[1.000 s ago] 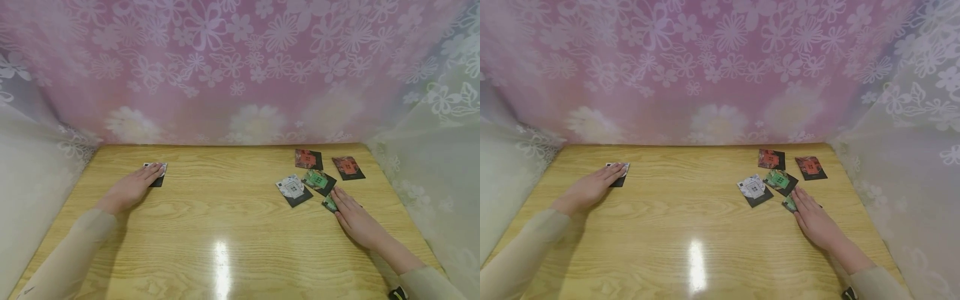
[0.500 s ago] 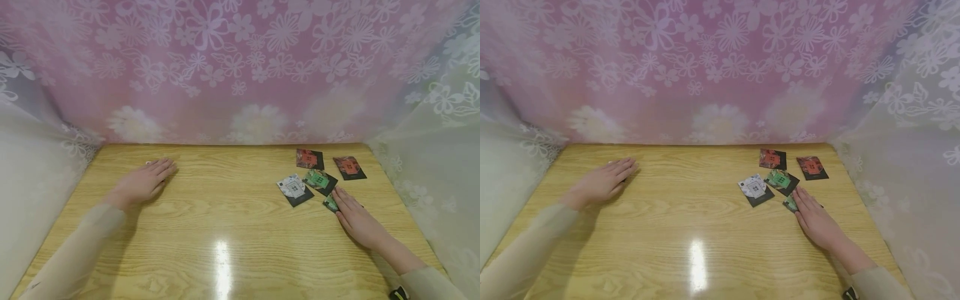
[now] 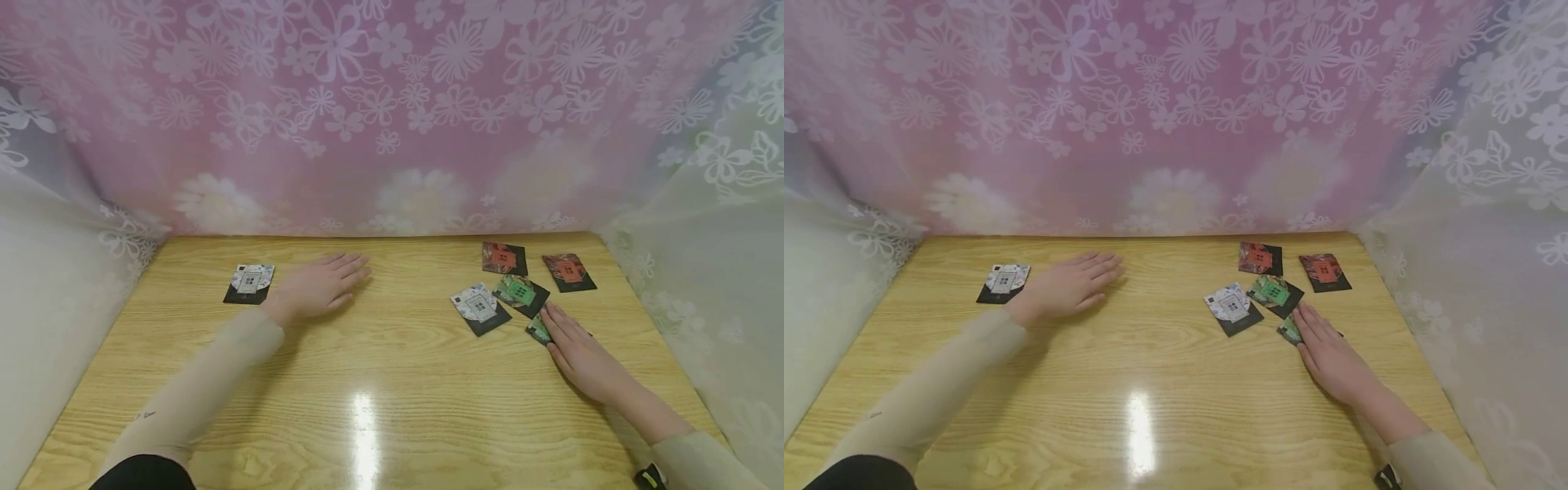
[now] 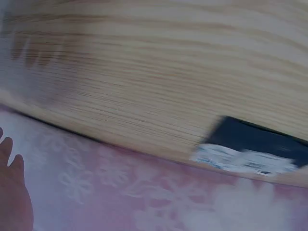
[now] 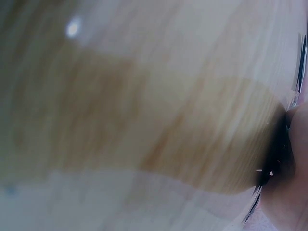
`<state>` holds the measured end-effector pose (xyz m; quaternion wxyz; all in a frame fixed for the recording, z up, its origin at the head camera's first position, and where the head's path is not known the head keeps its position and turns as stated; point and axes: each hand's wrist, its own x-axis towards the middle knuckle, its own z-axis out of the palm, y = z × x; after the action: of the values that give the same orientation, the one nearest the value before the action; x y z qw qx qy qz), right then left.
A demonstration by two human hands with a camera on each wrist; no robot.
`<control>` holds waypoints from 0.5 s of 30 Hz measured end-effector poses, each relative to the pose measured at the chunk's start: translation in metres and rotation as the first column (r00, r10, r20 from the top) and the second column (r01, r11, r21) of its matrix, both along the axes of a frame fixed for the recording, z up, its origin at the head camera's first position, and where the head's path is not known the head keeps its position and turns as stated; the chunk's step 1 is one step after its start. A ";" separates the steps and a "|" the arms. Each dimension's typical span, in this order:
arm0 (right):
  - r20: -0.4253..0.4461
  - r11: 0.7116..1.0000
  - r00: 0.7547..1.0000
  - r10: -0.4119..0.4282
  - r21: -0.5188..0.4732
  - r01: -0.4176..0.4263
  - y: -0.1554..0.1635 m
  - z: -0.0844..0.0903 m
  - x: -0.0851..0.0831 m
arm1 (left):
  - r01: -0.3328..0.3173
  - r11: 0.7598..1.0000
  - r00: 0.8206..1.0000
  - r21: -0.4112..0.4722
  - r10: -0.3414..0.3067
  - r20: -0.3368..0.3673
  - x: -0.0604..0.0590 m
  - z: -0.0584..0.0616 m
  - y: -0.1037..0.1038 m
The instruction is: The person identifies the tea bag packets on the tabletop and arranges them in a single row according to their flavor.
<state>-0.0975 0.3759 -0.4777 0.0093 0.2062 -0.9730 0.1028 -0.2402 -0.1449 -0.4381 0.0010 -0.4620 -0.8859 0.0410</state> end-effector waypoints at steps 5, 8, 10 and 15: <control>0.003 1.000 1.000 -0.002 0.001 0.002 0.000 -0.001 -0.001 | 0.058 0.998 0.998 -0.026 -0.058 0.023 -0.004 -0.001 0.039; -0.006 1.000 1.000 0.000 0.001 0.000 0.000 -0.001 -0.001 | 0.097 0.994 0.995 -0.047 -0.095 0.032 -0.005 -0.002 0.062; -0.011 1.000 1.000 0.001 0.001 -0.001 0.001 0.000 0.000 | 0.123 0.991 0.992 -0.050 -0.122 0.026 -0.005 -0.004 0.077; -0.010 1.000 1.000 0.005 0.003 -0.005 0.000 0.001 0.000 | 0.168 0.985 0.986 -0.046 -0.167 0.010 -0.002 -0.006 0.112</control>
<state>-0.0979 0.3764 -0.4770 0.0136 0.2091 -0.9726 0.1005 -0.2418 -0.0328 -0.4444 -0.0089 -0.5349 -0.8428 0.0602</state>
